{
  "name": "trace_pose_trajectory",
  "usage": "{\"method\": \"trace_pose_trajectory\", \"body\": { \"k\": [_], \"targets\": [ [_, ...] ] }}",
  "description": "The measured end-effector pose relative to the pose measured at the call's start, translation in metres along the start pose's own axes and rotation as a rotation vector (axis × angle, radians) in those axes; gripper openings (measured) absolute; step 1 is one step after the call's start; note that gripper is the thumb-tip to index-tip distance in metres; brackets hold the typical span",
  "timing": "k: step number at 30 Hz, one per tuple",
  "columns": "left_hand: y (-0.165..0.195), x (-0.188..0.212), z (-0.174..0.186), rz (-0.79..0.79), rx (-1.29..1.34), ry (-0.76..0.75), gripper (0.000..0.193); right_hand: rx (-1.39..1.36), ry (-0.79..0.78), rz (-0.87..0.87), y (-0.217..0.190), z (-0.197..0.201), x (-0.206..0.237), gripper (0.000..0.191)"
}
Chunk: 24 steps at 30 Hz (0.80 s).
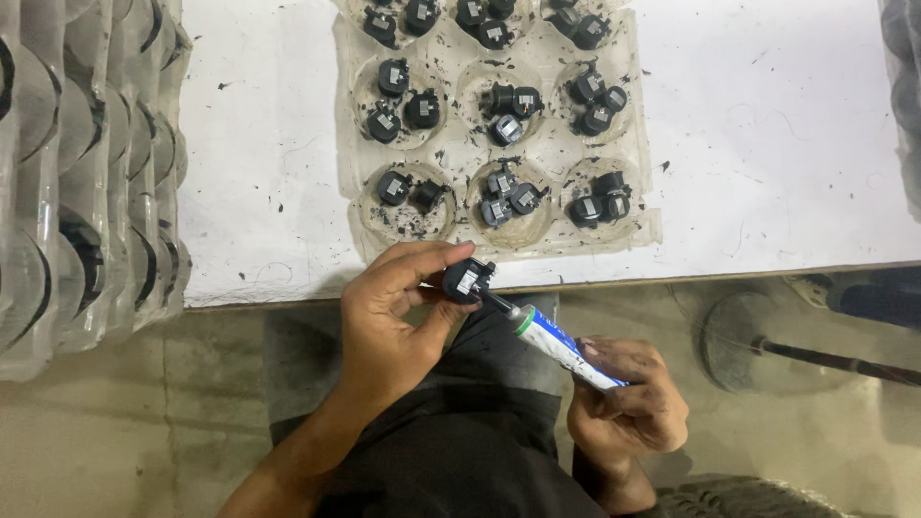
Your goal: The person sits at a workbench and applies adhesive from a squeeze tube to small black electrical components arranged in a plastic tray, picking each component by hand, dispensing adhesive onto it, and placing it back in the tray. At one point the person retrieves a tube from a cardboard box on the floor before resuming application.
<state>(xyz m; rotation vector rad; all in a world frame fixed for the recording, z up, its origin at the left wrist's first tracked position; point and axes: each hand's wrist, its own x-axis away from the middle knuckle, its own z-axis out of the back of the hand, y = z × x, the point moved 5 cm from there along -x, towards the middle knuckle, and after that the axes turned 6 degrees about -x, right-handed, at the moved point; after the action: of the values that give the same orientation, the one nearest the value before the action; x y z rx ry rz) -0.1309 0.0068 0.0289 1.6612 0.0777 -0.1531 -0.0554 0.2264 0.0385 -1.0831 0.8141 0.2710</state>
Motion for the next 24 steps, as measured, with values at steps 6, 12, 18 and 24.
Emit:
{"method": "trace_pose_trajectory", "body": {
  "k": [6,12,18,24],
  "targets": [
    [-0.004,0.000,-0.002,0.068,0.067,-0.036,0.041,-0.040,-0.051,-0.030,0.000,0.002,-0.006,0.040],
    [-0.006,0.001,-0.002,0.087,0.057,-0.031,0.043,-0.051,-0.034,-0.017,-0.001,0.002,-0.006,0.036],
    [-0.007,-0.001,-0.003,0.075,0.071,-0.045,0.042,-0.042,-0.045,-0.016,-0.001,0.003,-0.005,0.039],
    [-0.012,0.001,-0.002,0.077,0.081,-0.031,0.043,-0.035,-0.036,-0.014,-0.001,0.003,-0.005,0.040]
  ]
}}
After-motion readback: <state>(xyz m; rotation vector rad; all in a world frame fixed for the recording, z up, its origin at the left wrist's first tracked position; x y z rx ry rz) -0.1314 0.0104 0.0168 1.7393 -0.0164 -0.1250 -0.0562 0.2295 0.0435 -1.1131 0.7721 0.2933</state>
